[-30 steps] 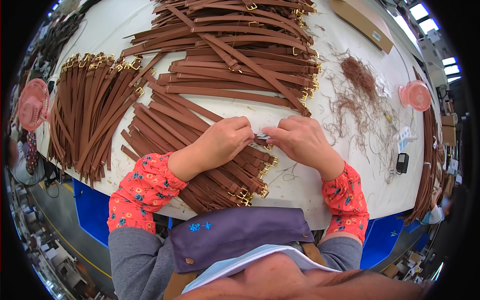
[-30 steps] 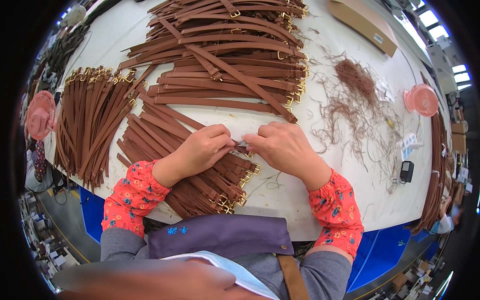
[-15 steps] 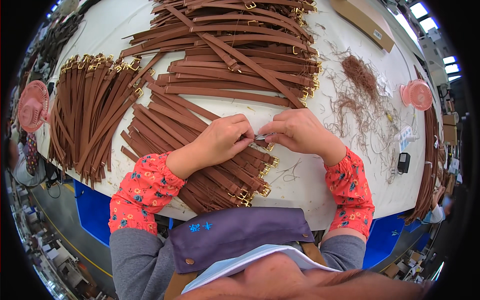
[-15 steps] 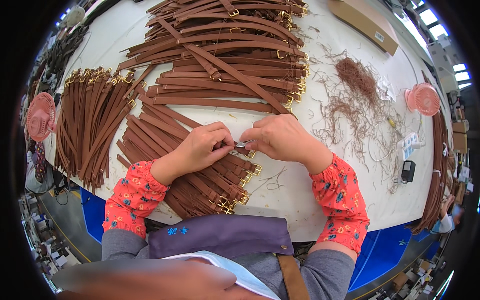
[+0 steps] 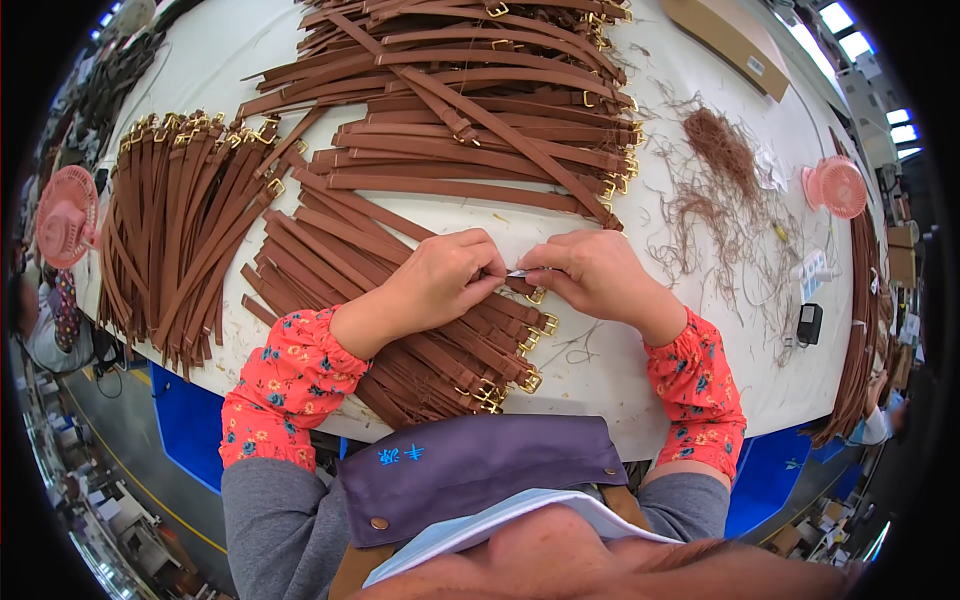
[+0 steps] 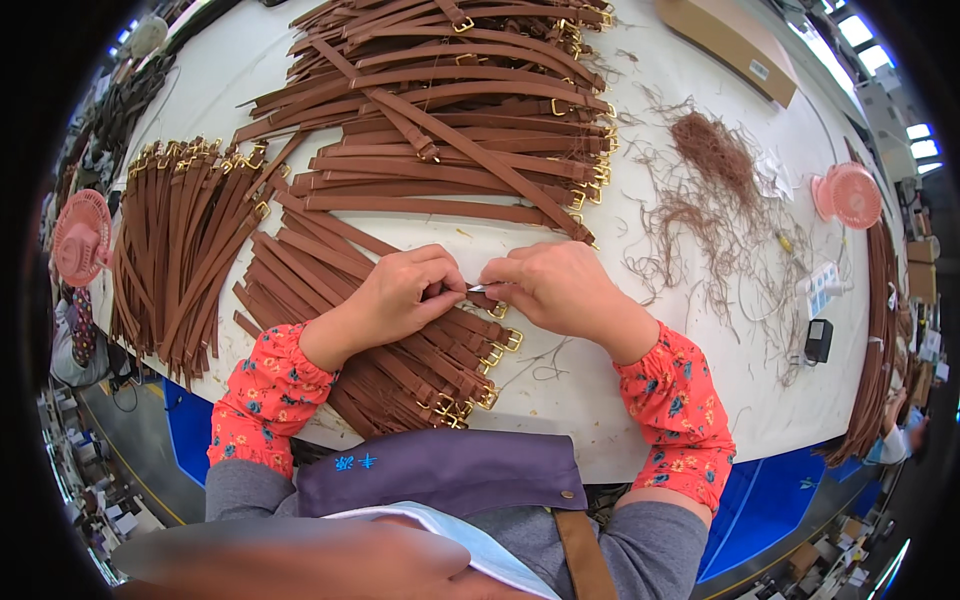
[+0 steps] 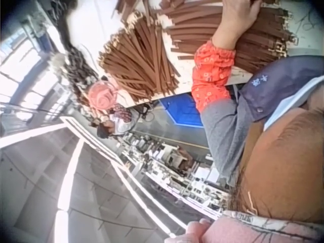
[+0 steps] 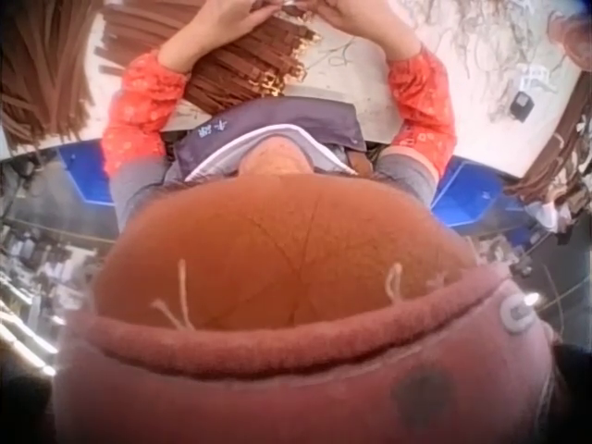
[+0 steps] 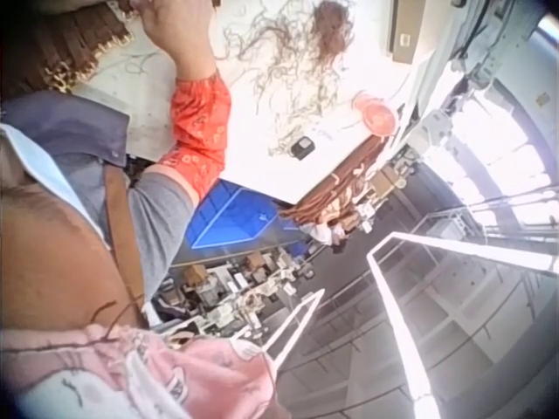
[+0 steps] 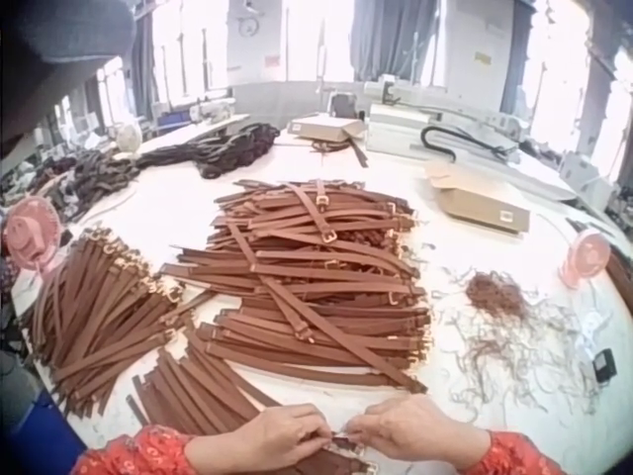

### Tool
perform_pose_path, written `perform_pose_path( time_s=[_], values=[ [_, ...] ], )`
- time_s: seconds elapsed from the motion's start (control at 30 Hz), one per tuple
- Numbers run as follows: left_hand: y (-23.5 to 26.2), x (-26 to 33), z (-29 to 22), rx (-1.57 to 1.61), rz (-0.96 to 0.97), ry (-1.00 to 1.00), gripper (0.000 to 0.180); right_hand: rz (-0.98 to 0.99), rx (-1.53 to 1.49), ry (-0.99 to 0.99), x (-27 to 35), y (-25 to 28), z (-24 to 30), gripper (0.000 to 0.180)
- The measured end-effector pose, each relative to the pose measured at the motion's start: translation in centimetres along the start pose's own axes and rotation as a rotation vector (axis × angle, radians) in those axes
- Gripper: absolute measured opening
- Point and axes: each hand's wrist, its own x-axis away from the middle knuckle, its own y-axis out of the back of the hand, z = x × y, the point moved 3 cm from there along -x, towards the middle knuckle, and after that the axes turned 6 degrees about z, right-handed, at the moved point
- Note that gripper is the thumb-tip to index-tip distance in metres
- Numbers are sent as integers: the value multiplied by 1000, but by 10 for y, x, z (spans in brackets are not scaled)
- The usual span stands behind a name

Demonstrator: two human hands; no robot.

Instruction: Trimming threads and organizing finished leather straps with buckles at a workshop table.

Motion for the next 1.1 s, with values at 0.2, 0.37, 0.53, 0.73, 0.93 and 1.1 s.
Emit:
perform_pose_path(
  time_s=[0.2,0.37,0.53,0.73,0.93,1.1],
  values=[
    [2,0,1,46,-4,-5,9,-24,-25,-15,6,0,0,14],
    [2,0,0,25,-11,9,9,-18,46,20,3,1,6,15],
    [2,-1,-1,-15,-17,-32,10,3,121,51,-1,5,11,13],
    [2,-1,-1,33,-39,-36,10,-26,125,22,1,-1,8,13],
    [3,-2,-2,83,-39,32,11,-35,128,4,9,9,7,13],
    [3,-3,-5,77,54,84,11,-1,210,53,8,10,10,15]
  ],
)
